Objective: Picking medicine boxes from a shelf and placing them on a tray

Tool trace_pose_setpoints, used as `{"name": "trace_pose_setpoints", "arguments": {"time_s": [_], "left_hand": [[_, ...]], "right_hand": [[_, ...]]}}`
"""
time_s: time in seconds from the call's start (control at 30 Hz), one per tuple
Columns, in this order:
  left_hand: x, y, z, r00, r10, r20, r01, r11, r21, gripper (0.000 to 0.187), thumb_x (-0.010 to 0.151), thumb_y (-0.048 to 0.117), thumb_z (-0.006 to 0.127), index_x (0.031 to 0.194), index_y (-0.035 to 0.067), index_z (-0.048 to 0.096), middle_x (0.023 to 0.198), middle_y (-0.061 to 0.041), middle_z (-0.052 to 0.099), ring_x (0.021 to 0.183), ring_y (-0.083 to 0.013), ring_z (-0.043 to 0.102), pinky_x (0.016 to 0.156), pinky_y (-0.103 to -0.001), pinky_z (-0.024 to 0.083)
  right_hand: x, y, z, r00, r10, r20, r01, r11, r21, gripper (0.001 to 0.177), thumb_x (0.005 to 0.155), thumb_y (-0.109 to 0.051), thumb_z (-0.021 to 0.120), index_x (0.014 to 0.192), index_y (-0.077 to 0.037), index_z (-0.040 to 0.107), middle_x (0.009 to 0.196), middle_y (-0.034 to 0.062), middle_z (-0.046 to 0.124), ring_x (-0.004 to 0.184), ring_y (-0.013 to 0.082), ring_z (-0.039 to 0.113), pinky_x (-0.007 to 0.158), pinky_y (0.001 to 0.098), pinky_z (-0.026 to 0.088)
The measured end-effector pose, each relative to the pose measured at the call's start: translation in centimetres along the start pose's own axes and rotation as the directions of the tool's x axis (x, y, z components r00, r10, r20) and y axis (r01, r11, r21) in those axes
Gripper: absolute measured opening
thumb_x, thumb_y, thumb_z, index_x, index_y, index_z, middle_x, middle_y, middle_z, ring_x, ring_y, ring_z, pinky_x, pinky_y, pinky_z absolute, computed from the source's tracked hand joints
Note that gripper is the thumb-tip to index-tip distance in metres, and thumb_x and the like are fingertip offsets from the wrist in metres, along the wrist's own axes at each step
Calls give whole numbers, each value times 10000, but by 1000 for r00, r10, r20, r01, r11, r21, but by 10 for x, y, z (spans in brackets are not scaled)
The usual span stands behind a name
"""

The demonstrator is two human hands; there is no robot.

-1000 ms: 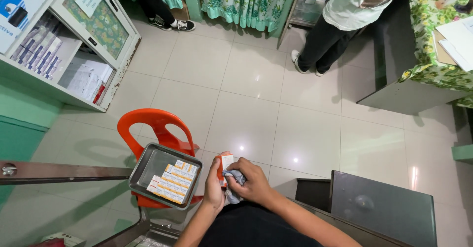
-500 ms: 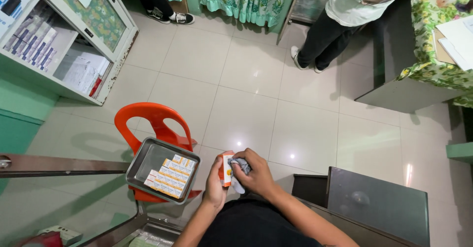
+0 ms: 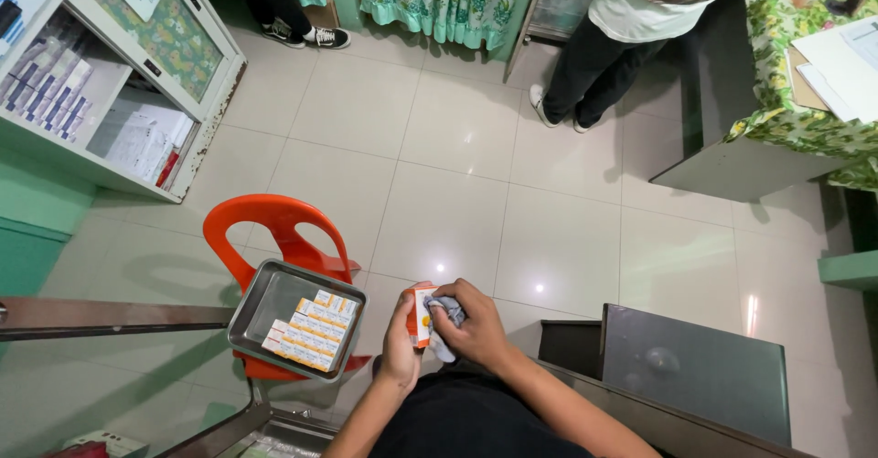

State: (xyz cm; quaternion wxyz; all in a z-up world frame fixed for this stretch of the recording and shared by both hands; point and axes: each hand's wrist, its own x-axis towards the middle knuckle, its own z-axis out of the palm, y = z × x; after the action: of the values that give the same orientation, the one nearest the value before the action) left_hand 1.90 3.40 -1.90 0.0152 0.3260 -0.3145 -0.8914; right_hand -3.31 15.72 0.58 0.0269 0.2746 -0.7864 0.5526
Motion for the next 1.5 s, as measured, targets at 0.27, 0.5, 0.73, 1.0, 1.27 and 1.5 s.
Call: {"name": "trace_pose_setpoints", "arguments": {"time_s": [0.27,0.5,0.73,1.0,1.27,1.5], "left_hand": [[10,-16,-12,998,64,-13,-63,996,62,363,1006,326,513,1172,48,678,969,-108,676,903,-192,638,829,-316,504],[5,-14,-1,998,58,37,-58,998,20,387,998,253,493,1264,4,623,1136,-193,688,1081,-275,653,961,-375,508],[16,-20,-5,999,29,-32,-27,998,60,408,1005,308,491,1270,44,652,1096,-151,673,1026,-244,633,929,-343,487],[9,-9,11,998,28,-49,-23,995,95,398,1001,278,498,1263,17,646,1137,-176,692,1072,-254,646,959,-346,492],[22,-20,1,998,61,2,-61,996,59,230,1016,227,502,1106,61,633,987,-128,668,933,-220,641,838,-341,505],[17,-3,9,1000,12,4,-12,997,75,463,999,277,431,1332,24,630,1130,-196,681,1014,-259,637,839,-333,489]], "right_hand": [[-15,-12,-7,971,-164,176,164,986,15,138,903,-154,668,1034,-110,661,868,53,653,716,235,640,639,333,490],[-8,4,-7,1000,21,1,-21,1000,-1,134,886,-144,683,1007,-88,687,855,32,674,741,190,637,685,315,500],[-13,-2,-10,989,-62,133,57,998,39,154,889,-150,680,1033,-99,666,866,60,660,741,234,634,675,338,490],[-10,4,-8,998,22,56,-24,999,28,149,901,-172,669,1030,-99,684,903,35,702,788,202,662,725,318,510],[5,9,-11,998,11,68,-13,999,36,159,910,-194,680,1030,-90,697,913,45,716,795,197,678,730,311,525],[5,4,-18,998,15,64,-15,1000,-6,154,905,-191,698,1015,-83,700,870,48,696,744,189,647,670,313,507]]}}
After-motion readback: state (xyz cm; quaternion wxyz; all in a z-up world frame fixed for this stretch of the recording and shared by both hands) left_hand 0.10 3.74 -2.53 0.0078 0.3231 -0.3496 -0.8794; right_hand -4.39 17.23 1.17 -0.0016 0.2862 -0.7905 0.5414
